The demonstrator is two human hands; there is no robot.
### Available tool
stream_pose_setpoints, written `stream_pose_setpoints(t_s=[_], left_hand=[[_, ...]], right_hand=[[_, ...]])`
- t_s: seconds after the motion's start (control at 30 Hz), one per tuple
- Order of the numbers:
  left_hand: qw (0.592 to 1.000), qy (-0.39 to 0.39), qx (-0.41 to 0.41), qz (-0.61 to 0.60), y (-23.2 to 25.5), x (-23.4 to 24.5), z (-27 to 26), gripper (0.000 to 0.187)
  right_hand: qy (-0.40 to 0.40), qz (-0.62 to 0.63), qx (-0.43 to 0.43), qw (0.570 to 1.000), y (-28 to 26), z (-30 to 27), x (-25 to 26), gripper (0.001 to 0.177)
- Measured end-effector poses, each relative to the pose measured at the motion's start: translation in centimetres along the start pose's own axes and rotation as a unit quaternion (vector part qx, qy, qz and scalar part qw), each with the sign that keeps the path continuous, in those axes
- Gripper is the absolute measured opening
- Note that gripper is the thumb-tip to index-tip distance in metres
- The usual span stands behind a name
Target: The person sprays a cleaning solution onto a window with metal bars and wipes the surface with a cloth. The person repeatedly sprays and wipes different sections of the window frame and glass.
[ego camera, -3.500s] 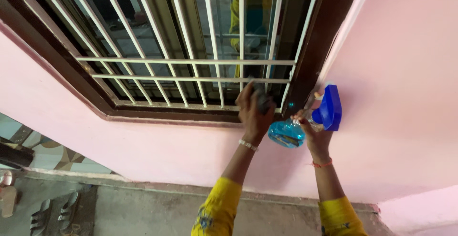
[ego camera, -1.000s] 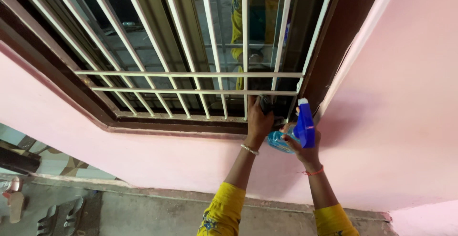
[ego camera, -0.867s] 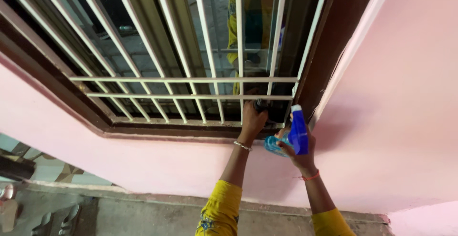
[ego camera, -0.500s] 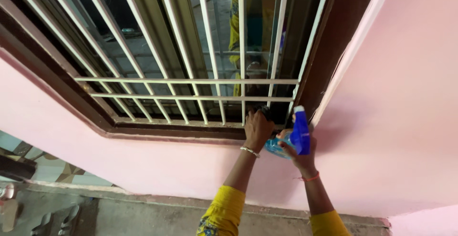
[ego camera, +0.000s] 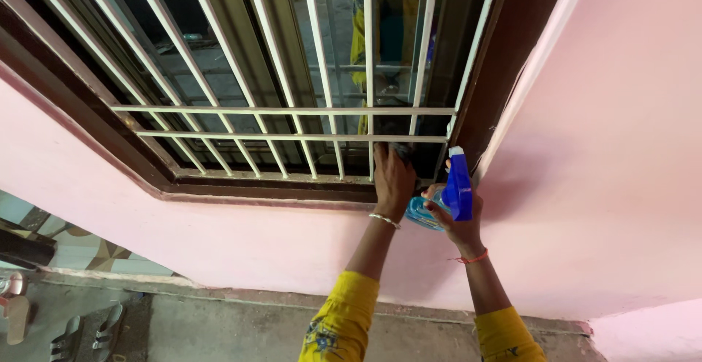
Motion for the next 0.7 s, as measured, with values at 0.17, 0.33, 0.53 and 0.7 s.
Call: stream_pose_setpoints(t_s=[0.17,0.33,0.53,0.7], left_hand=[[0.994,-0.052,0.089,0.021,0.3,-0.3,-2.2,0.048],[0.987,-0.120,0.102,-0.037,0.8,1.7,-2.0,0.044],[0.988,-0.121,0.090,-0.021,1.0,3.5,-2.9,0.035],[0.979,-0.140,0.145,-0.030,0.6,2.2,-2.3,0.042]], right_hand=[[0.011,0.011,0.002,1.000,0.0,0.1,0.4,0.087],[-0.005,0.013,0.028,1.000,0.1,-0.7,0.3,0.089],[-0.005,0.011,0.021,1.000,0.3,-1.2,0.2,0.090],[0.005,-0.010,0.034,0.999,0.4,-1.2,0.6,0.089]])
Point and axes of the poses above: each hand's wrist, its own z-axis towards the middle knuckle, its own x-axis out of the back of the hand, y = z × x, the point moved 8 cm from there along z, towards the middle knuckle, and after that the axes turned 14 degrees about -x, right-handed, at the moved point
